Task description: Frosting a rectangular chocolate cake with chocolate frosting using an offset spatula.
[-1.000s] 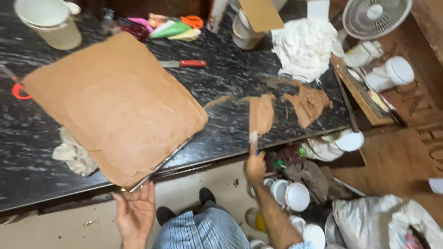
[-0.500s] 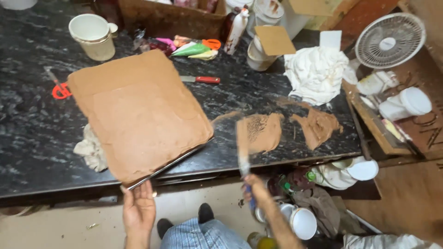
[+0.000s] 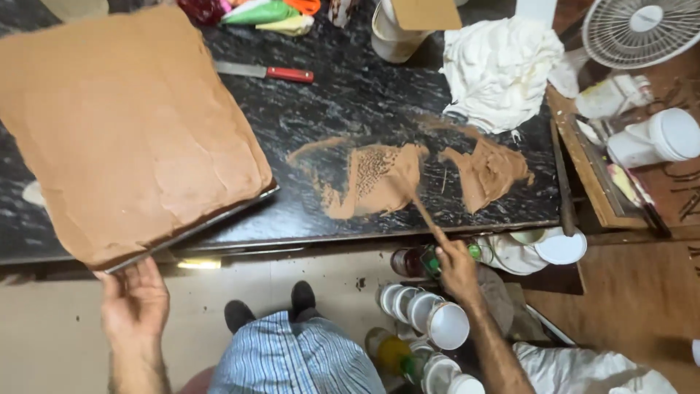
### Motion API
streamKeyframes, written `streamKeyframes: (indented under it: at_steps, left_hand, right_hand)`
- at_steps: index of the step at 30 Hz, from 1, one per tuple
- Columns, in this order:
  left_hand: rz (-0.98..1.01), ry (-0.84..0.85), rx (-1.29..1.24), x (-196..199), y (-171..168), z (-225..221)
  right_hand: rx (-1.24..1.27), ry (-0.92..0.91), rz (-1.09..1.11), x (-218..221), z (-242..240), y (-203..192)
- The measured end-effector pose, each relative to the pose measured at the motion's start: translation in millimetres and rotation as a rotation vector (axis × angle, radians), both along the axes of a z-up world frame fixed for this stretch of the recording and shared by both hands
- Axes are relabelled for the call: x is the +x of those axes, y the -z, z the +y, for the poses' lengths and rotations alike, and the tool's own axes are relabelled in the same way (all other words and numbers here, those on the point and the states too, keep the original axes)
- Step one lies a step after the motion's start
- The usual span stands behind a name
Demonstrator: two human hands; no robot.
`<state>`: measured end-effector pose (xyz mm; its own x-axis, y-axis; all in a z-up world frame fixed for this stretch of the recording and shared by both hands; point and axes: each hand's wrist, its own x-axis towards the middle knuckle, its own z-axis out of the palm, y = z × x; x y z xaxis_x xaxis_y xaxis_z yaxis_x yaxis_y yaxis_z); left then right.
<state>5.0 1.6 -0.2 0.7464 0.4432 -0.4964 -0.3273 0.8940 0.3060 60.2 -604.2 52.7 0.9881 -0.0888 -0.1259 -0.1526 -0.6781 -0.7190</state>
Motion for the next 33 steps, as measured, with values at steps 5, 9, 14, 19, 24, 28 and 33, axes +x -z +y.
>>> streamKeyframes:
  at_steps: [5, 9, 14, 19, 24, 28, 33]
  left_hand:
    - [-0.023, -0.052, -0.065, -3.3, -4.6, -11.0]
    - [-0.057, -0.025, -0.051, -7.6, -1.0, -8.0]
    - [-0.050, -0.033, -0.074, -6.8, 15.0, -0.1]
    - [-0.003, 0.106, -0.078, -0.5, 0.8, -5.0]
    - [-0.065, 0.122, -0.266, 5.6, -3.5, -13.5]
    - [-0.171, 0.203, -0.326, 10.5, -1.5, -22.1]
    - [-0.168, 0.280, -0.328, 20.1, 4.6, -26.4]
  right_hand:
    - [-0.399, -0.071, -0.084, -15.8, -54.1, 16.4]
    - [-0.264, -0.128, 0.056, -43.2, -66.3, 75.8]
    - [0.473, 0.112, 0.508, -56.8, 13.6, 67.3]
    - [0.831, 0.014, 0.505, -14.2, 44.7, -15.7]
    - [0.437, -0.295, 0.467, 111.3, 120.0, -186.6]
    - [-0.049, -0.379, 0.165, 168.4, 296.9, -292.7]
    - [-0.896, -0.835, -0.164, 181.3, 546.0, -334.1]
